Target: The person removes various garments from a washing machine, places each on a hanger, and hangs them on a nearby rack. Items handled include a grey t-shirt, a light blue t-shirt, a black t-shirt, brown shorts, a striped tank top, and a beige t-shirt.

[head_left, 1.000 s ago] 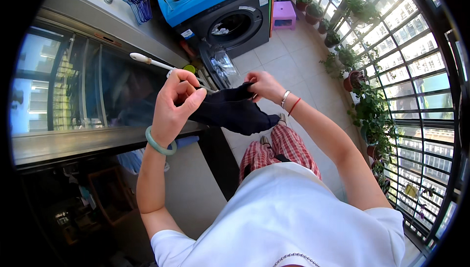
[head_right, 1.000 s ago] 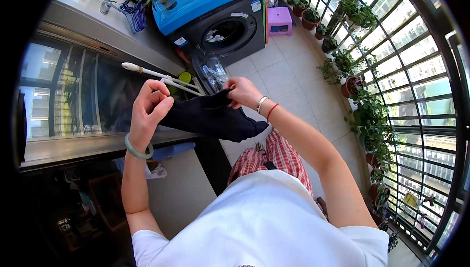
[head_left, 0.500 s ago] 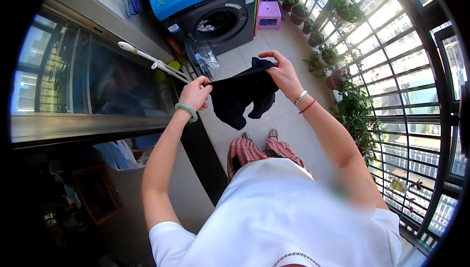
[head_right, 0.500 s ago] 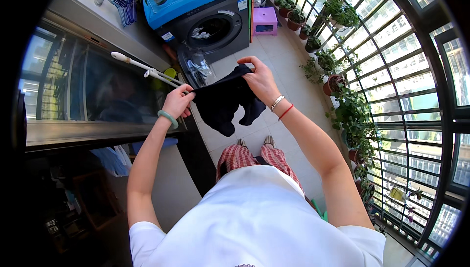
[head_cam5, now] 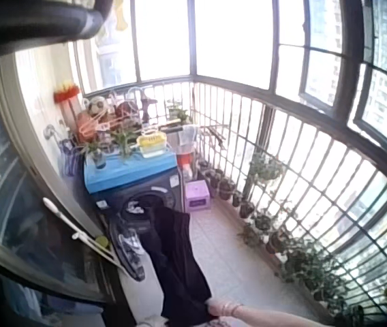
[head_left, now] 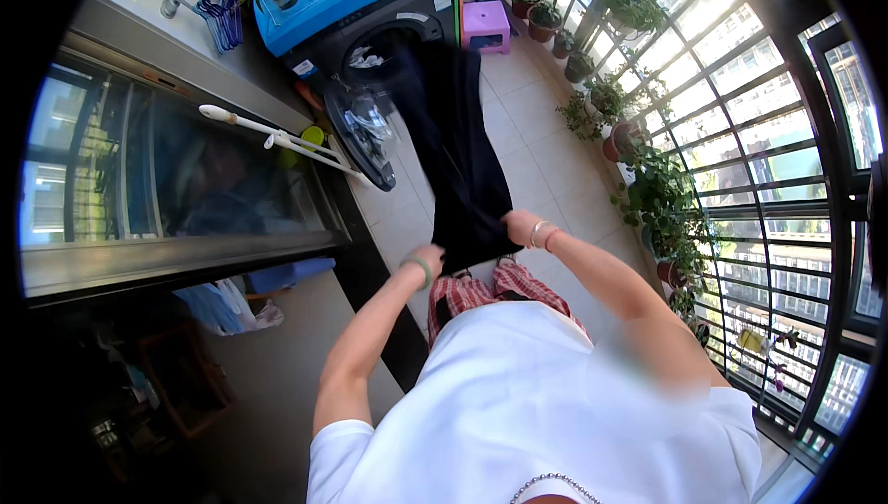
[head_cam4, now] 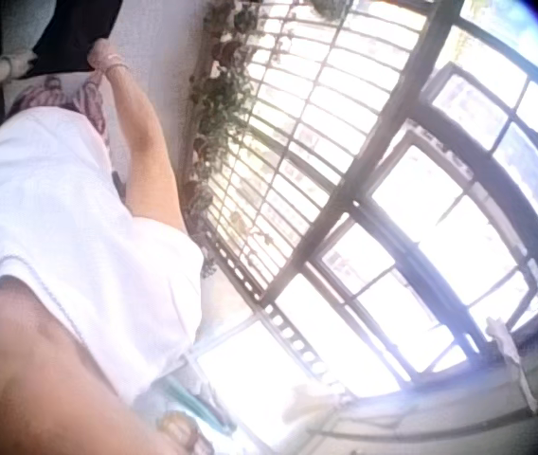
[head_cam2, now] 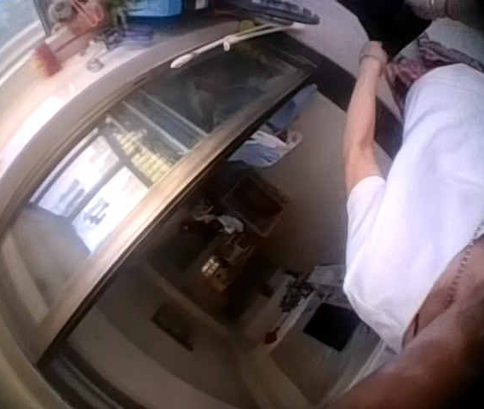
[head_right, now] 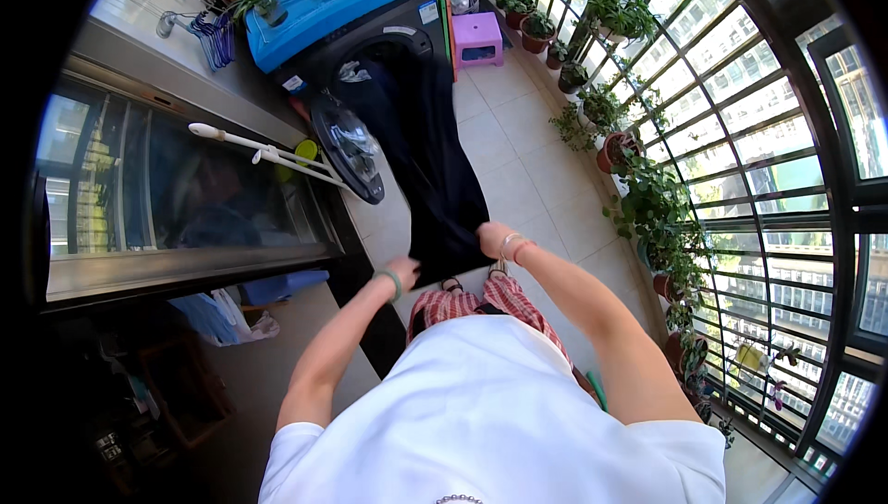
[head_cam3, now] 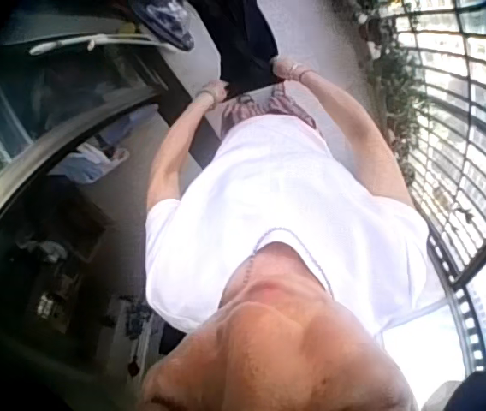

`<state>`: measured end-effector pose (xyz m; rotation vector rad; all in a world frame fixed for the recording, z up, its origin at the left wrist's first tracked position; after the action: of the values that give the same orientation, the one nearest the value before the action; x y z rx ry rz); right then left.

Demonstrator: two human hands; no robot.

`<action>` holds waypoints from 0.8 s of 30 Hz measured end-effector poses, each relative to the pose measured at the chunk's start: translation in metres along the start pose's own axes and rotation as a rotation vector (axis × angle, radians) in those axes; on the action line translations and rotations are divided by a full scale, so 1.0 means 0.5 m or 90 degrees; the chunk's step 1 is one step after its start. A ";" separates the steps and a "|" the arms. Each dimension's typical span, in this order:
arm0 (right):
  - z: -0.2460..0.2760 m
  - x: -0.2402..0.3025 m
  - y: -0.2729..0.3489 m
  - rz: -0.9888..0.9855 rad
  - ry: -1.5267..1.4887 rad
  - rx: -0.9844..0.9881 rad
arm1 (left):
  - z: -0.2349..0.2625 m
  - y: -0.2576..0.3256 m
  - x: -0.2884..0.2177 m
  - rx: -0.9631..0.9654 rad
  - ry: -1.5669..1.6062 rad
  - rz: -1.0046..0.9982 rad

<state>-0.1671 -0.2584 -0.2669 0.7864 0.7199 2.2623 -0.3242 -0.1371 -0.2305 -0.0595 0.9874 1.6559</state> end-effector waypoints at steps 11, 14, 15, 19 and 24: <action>0.680 0.208 0.316 0.255 -0.338 -0.568 | 0.574 0.306 -0.199 -0.795 0.462 -0.182; 0.498 0.200 0.312 0.439 -0.438 -0.718 | 0.400 0.265 -0.186 -1.032 0.183 -0.273; 0.296 0.147 0.146 0.128 -0.230 -0.364 | 0.197 0.093 -0.073 -0.626 0.283 0.004; 0.026 -0.043 0.066 -0.085 -0.015 0.007 | -0.049 0.082 0.020 -0.115 0.325 0.157; 0.311 0.118 0.101 -0.015 -0.214 -0.179 | 0.176 0.170 -0.083 -0.279 -0.047 0.137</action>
<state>-0.1166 -0.2059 -0.1090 0.9787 0.2462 2.0767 -0.3407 -0.1143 -0.1046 -0.1880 0.5755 2.0345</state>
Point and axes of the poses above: each hand's wrist, its own y-axis away from the middle knuckle, its own z-axis out of the back of the hand, x = y × z, the point moved 8 cm from there along -y, towards the middle knuckle, and after that the axes turned 12 degrees about -z, right-handed, at the moved point
